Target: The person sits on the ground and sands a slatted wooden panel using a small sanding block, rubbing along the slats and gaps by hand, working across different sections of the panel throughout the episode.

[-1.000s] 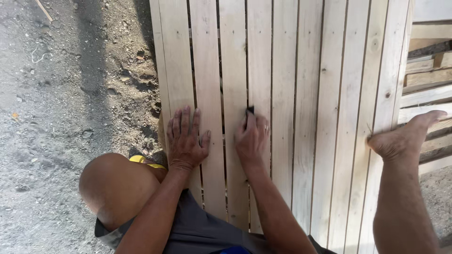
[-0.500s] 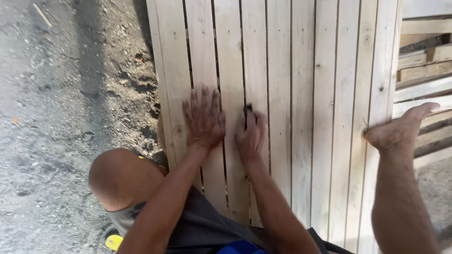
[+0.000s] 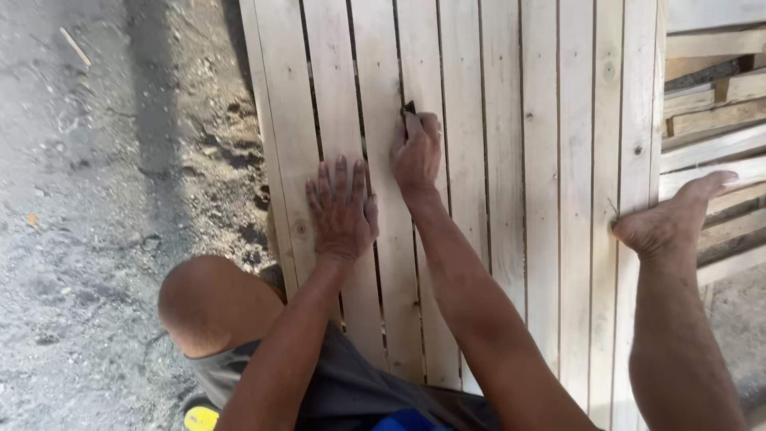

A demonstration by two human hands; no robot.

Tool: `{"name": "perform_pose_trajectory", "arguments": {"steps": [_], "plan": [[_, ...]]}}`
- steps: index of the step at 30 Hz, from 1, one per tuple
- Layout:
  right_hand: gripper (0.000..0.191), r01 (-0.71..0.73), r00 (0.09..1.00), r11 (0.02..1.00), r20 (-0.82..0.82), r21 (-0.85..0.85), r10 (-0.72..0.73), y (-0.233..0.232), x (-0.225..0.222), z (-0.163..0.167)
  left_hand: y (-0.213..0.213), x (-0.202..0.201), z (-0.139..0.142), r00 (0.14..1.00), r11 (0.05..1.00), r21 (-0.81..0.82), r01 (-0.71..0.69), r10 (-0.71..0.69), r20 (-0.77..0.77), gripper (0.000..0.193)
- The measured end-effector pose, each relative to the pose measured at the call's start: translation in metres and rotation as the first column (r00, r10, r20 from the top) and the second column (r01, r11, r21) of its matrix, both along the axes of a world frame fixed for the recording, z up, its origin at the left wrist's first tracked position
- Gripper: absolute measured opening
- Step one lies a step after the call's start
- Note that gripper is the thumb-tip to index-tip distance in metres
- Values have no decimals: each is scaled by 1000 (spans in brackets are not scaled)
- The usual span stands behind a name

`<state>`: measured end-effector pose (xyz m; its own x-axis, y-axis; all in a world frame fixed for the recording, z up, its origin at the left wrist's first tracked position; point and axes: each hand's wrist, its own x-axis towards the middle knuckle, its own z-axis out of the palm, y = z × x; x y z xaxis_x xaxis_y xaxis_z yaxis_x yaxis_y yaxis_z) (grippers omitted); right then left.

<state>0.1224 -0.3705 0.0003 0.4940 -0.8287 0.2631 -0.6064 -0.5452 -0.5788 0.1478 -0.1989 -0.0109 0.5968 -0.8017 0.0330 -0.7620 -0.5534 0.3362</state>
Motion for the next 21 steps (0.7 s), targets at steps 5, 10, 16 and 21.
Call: {"name": "perform_pose_trajectory", "arguments": {"steps": [5, 10, 16, 21], "plan": [[26, -78, 996, 996, 47, -46, 80, 113, -120, 8, 2, -1, -4, 1000, 1000, 13, -18, 18, -19, 69], [18, -13, 1000, 987, -7, -161, 12, 148, -144, 11, 4, -2, -8, 1000, 999, 45, -12, 12, -13, 70], [14, -48, 992, 970, 102, -240, 74, 24, -15, -4, 1, -1, -4, 1000, 998, 67, -15, 16, -20, 69], [19, -93, 995, 983, 30, -158, 99, 43, -41, 1, 0, -1, -3, 1000, 999, 39, -21, 21, 2, 68]]}}
